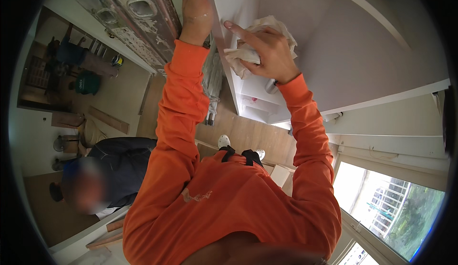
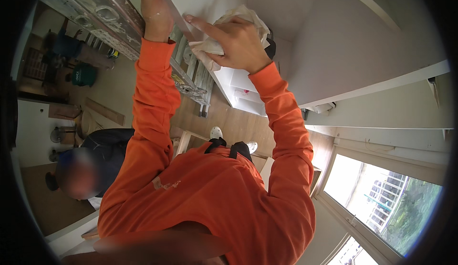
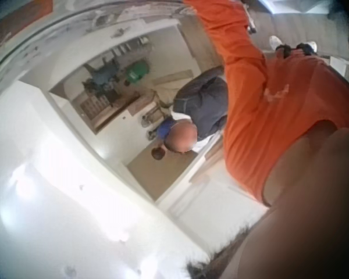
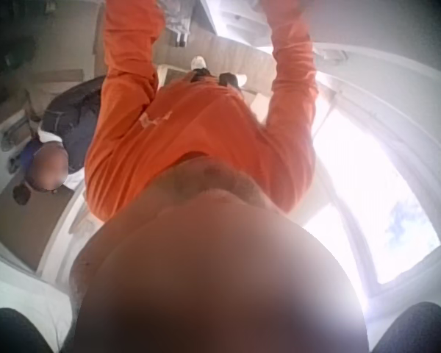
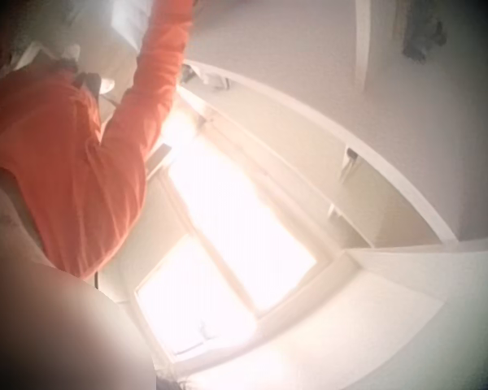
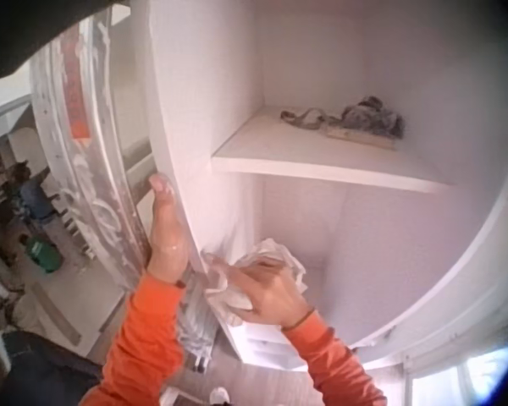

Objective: The person applies plaster to the underside of a white shelf using a trowel and hawk, then smooths the surface. They later wipe the shelf with a cloth. Another person is visible working nearby.

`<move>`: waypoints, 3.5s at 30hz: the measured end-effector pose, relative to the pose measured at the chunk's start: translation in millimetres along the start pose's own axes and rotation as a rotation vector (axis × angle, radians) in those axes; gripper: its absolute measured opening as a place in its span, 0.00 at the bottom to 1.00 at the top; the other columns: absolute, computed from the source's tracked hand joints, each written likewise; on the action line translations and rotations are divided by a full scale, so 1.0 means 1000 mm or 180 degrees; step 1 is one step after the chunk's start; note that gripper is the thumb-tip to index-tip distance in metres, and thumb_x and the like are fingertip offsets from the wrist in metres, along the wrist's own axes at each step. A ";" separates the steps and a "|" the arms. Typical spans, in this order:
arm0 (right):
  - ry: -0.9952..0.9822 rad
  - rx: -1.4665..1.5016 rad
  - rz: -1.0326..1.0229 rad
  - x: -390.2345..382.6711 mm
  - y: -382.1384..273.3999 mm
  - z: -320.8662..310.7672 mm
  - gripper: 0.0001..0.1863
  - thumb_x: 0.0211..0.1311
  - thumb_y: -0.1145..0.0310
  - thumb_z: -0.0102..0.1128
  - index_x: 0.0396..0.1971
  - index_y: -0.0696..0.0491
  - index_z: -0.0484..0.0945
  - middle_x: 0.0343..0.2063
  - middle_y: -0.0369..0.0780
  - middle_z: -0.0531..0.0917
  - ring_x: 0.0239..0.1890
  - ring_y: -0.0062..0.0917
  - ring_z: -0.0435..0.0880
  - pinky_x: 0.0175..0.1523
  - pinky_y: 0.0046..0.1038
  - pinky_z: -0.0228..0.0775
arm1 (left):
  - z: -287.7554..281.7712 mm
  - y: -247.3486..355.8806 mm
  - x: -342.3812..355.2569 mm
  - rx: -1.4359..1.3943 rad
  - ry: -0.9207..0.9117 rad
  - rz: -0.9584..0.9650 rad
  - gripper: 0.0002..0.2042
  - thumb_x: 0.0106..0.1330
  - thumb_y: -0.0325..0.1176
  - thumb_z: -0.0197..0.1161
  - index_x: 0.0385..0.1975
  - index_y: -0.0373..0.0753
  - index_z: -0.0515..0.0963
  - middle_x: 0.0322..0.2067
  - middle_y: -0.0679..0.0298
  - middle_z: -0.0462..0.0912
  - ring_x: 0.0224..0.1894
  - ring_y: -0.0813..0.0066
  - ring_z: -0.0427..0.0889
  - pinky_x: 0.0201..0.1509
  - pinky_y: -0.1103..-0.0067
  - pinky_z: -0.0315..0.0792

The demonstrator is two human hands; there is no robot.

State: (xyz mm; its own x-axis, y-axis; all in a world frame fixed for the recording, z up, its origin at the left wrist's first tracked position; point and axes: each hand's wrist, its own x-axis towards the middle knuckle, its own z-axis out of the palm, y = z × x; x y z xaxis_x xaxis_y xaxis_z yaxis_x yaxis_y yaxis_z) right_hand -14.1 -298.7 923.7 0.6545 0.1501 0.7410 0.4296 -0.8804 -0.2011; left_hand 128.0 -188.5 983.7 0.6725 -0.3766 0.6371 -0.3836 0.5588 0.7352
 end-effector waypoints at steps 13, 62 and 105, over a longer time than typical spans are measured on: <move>-0.0009 0.0166 0.0043 0.005 0.013 0.027 0.34 0.41 0.66 0.65 0.56 0.49 0.73 0.27 0.37 0.84 0.27 0.28 0.82 0.39 0.28 0.70 | -0.010 -0.013 0.007 0.0016 0.0050 0.0102 0.36 0.70 0.60 0.33 0.61 0.29 0.58 0.58 0.58 0.65 0.59 0.70 0.64 0.65 0.77 0.55; 0.1380 -0.2602 -0.0305 0.097 0.020 -0.068 0.15 0.49 0.67 0.62 0.41 0.47 0.80 0.38 0.34 0.83 0.43 0.29 0.80 0.52 0.33 0.68 | 0.004 0.005 -0.002 0.0316 -0.0178 0.0368 0.27 0.71 0.58 0.37 0.46 0.37 0.67 0.42 0.65 0.74 0.44 0.78 0.74 0.49 0.81 0.68; 0.1502 -0.2916 0.0524 0.013 0.036 -0.170 0.29 0.38 0.65 0.65 0.46 0.58 0.74 0.44 0.45 0.79 0.49 0.40 0.76 0.58 0.38 0.63 | 0.009 0.007 -0.013 0.0341 0.0666 -0.0229 0.44 0.63 0.70 0.36 0.58 0.29 0.59 0.55 0.54 0.64 0.58 0.66 0.64 0.63 0.74 0.57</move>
State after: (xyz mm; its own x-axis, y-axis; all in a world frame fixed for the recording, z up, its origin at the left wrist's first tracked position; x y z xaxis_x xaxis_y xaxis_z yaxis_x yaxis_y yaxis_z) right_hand -95.6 -405.1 1035.1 0.2678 -0.0203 0.9633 -0.4086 -0.9078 0.0945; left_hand 110.9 -186.3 982.5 0.8126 -0.2452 0.5287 -0.3875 0.4503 0.8044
